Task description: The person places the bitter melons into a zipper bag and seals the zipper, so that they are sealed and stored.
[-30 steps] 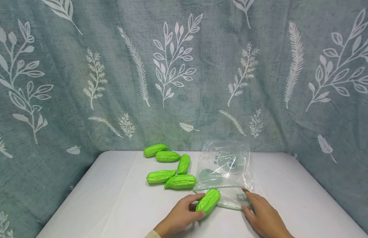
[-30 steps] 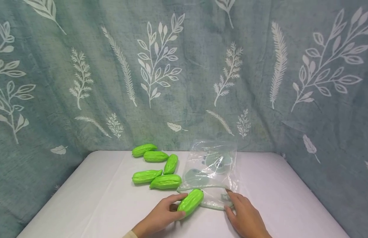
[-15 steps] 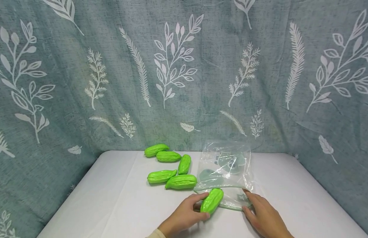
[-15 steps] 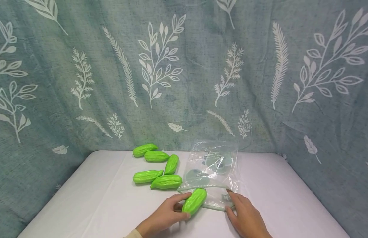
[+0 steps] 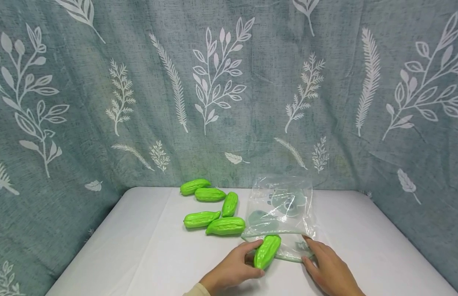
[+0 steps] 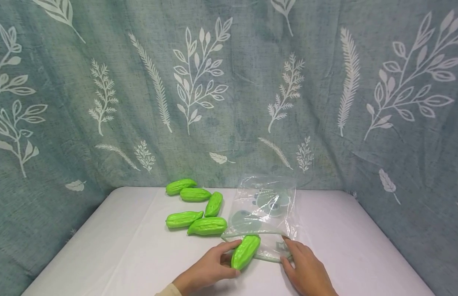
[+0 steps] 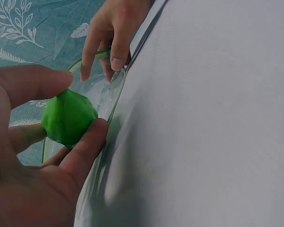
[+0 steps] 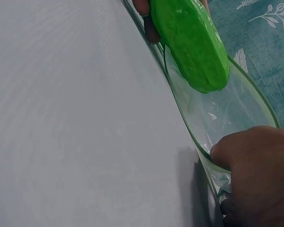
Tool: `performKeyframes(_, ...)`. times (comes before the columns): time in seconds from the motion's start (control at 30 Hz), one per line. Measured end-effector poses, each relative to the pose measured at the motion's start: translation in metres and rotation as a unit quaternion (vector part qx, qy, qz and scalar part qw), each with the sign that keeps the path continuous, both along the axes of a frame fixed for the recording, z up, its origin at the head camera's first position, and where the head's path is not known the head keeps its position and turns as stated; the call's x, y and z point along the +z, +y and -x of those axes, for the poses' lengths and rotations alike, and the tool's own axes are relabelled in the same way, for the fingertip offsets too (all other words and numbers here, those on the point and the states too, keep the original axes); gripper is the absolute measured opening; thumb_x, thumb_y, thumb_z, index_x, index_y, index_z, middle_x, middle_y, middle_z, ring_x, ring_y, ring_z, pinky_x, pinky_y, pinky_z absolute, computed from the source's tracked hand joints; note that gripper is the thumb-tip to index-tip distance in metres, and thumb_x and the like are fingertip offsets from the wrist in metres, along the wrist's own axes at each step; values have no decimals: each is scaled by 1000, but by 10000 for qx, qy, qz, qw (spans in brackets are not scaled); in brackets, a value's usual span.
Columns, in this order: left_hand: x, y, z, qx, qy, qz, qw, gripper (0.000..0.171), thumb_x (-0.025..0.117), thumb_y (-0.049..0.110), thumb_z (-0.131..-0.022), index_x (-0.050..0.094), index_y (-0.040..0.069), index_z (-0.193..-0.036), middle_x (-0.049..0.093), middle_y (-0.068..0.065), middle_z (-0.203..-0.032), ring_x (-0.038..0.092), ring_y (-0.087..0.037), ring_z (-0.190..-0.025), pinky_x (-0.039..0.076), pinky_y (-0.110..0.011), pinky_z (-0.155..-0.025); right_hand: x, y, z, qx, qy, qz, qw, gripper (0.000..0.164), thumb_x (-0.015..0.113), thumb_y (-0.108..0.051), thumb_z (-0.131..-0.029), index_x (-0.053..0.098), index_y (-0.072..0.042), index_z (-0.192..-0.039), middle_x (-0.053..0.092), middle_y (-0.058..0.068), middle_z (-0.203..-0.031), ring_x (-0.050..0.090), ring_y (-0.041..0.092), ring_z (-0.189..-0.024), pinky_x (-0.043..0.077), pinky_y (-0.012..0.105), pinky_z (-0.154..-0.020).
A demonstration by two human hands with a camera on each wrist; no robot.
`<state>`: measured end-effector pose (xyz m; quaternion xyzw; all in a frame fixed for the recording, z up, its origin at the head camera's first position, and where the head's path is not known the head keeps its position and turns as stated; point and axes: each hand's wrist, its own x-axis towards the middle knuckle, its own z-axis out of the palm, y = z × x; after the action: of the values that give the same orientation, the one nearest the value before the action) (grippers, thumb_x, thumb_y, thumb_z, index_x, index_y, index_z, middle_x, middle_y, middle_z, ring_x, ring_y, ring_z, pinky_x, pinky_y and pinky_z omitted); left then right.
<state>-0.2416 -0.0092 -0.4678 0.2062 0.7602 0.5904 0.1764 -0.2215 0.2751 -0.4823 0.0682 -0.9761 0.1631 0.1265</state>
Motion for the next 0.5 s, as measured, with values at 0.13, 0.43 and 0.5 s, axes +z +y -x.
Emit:
performKeyframes(0.13, 0, 1, 0, 45, 52, 60, 10000, 74, 81, 8, -80, 53, 22, -146, 54, 1, -129, 61, -15, -106, 54, -33, -87, -1, 0, 0, 5, -1, -13, 10000, 60, 72, -28, -90, 53, -3, -142, 60, 22, -130, 56, 45, -120, 46, 63, -93)
performKeyframes(0.43, 0, 8, -1, 200, 300, 76, 9993, 71, 82, 13, -80, 54, 20, -145, 55, -1, -134, 62, -20, -115, 53, -32, -94, -1, -1, 1, -39, 69, -49, 10000, 61, 72, -29, -90, 53, -3, -142, 60, 22, -130, 56, 44, -121, 46, 63, -94)
performKeyframes(0.5, 0, 9, -2, 198, 396, 6, 9990, 71, 82, 12, -80, 54, 18, -145, 55, -1, -134, 62, -19, -115, 53, -29, -92, -2, -1, 1, -31, 120, -36, 9999, 61, 72, -28, -90, 53, -3, -142, 60, 22, -129, 56, 44, -120, 46, 63, -94)
